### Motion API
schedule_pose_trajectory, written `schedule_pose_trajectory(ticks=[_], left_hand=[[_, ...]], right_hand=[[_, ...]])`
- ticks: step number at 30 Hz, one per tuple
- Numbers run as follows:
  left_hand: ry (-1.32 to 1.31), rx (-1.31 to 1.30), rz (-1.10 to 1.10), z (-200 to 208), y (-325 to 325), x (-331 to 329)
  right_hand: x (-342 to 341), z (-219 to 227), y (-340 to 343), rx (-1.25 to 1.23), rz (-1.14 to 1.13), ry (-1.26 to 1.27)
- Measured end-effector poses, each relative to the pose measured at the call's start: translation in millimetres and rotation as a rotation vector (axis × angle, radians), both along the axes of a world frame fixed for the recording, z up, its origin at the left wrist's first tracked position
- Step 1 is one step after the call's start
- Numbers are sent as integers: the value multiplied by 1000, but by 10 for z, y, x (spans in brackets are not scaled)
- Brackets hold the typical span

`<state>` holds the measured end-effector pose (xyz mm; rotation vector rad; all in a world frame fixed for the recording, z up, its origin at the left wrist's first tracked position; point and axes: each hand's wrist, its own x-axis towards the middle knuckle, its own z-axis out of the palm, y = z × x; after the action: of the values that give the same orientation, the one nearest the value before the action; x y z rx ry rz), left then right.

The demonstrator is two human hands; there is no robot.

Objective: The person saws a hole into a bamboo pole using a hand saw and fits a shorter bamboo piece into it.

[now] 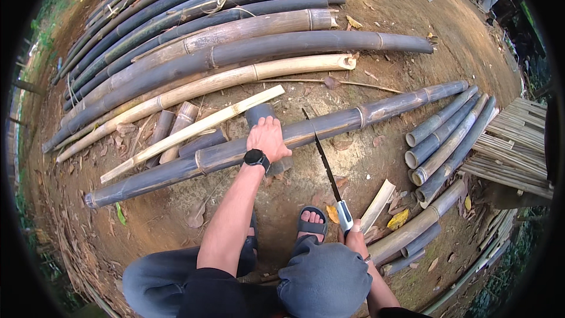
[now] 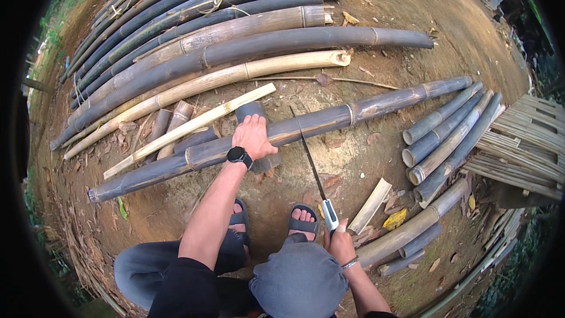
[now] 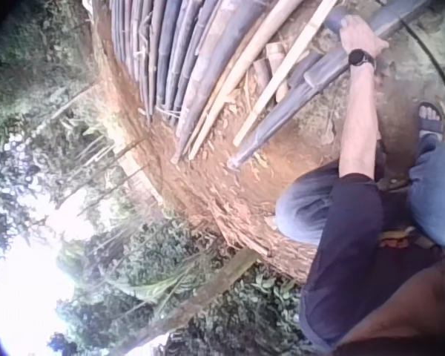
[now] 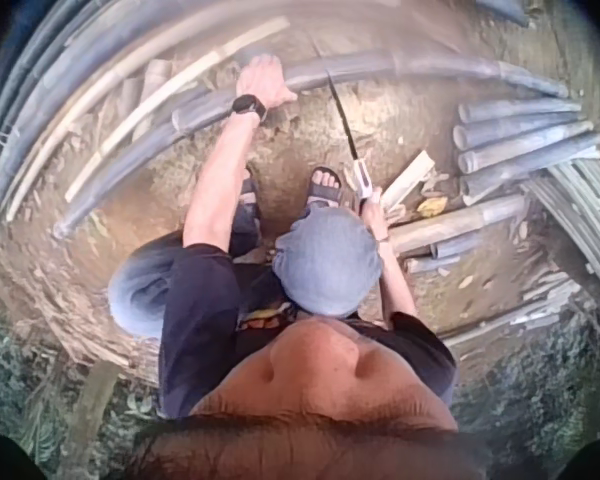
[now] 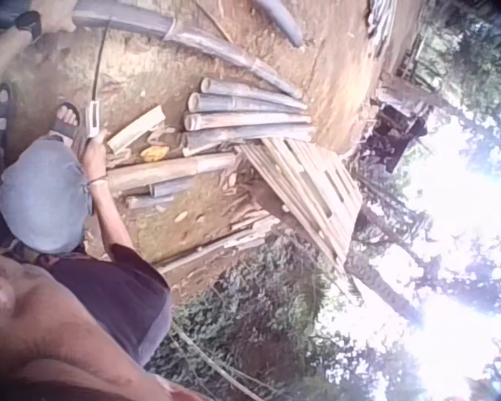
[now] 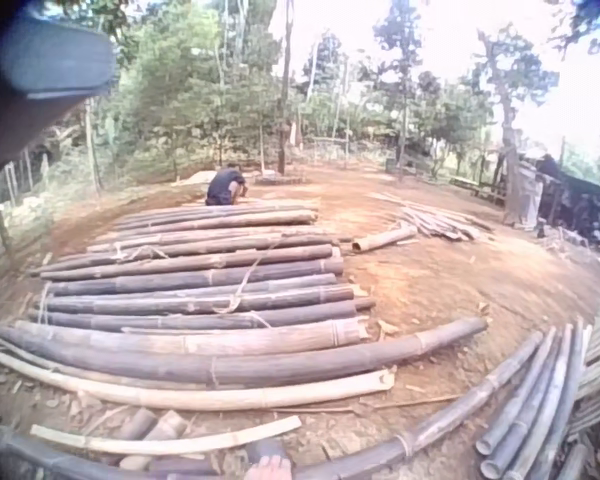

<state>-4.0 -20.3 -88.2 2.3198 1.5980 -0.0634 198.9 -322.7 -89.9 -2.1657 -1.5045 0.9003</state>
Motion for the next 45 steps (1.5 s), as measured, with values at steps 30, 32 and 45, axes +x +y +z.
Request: schedule_pose_trajectory(ticks=[30, 32, 45], left_hand=[[-35, 17, -30, -4, 18, 16], [-10, 56, -15, -44, -2, -61], [-27, 24, -24, -56, -49, -48]], right_hand=[[69, -60, -14, -106, -68, -25], [-35, -41, 269, -111, -24, -26], [-94, -290, 1081, -47, 44, -39]])
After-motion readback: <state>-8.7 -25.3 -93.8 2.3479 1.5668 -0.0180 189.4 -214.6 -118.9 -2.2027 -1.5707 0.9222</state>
